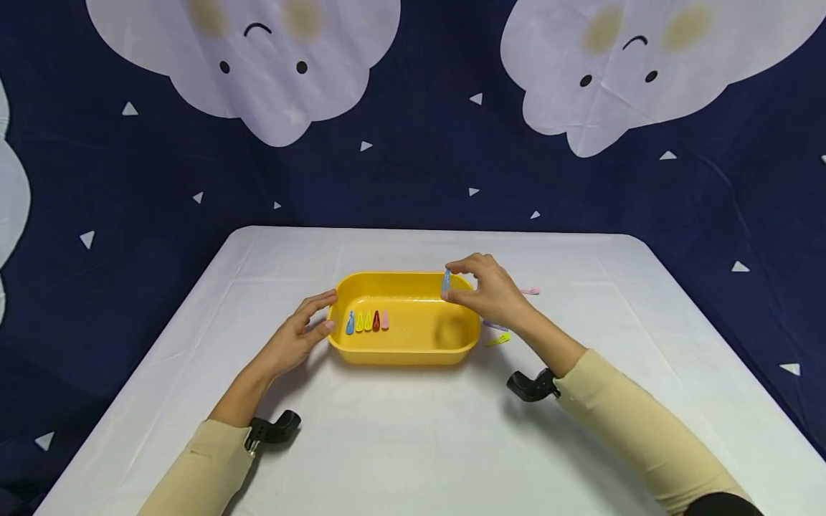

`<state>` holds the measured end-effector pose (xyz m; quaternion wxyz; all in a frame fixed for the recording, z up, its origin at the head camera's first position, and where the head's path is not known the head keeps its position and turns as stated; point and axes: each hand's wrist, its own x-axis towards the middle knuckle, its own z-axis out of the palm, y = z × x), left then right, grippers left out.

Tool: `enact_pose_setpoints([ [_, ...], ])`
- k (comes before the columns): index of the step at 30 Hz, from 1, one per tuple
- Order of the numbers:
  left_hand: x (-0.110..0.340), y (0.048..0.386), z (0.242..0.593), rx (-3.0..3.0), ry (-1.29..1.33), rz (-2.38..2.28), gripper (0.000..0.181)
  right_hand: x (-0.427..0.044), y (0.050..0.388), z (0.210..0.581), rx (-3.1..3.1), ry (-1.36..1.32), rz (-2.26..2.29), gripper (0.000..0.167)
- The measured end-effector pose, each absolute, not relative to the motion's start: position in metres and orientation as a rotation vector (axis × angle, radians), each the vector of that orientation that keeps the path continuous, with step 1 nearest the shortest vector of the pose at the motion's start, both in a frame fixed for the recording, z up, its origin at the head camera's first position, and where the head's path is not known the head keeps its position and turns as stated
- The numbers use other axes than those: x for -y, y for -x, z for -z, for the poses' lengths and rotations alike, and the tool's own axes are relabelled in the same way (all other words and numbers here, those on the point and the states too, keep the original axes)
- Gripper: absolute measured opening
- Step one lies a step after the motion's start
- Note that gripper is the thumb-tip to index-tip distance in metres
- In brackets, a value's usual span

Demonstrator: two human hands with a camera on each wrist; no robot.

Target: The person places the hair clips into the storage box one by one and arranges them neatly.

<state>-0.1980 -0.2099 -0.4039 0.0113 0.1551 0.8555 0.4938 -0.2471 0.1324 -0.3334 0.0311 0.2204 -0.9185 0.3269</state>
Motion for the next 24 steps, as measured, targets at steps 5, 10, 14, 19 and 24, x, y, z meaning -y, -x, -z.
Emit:
enact_pose_setpoints([
  [5, 0.210, 0.198, 0.404, -2.670, -0.484, -1.543, 0.047, -0.113, 0.254, 0.341, 2.845, -0.711, -1.038, 0.053],
  [10, 0.210, 0.199, 0.404, -2.676, -0.494, -1.542, 0.047, -0.094, 0.262, 0.351, 2.897, -0.752, -0.995, 0.053],
  [14, 0.210, 0.199, 0.405, -2.685, -0.504, -1.537, 0.047, -0.082, 0.267, 0.358, 2.940, -0.752, -0.987, 0.052],
  [19, 0.209, 0.199, 0.404, -2.679, -0.505, -1.539, 0.048, -0.070, 0.271, 0.366, 2.975, -0.760, -0.991, 0.054],
  [24, 0.210, 0.199, 0.404, -2.673, -0.502, -1.543, 0.048, -0.061, 0.274, 0.372, 3.004, -0.803, -0.949, 0.053],
])
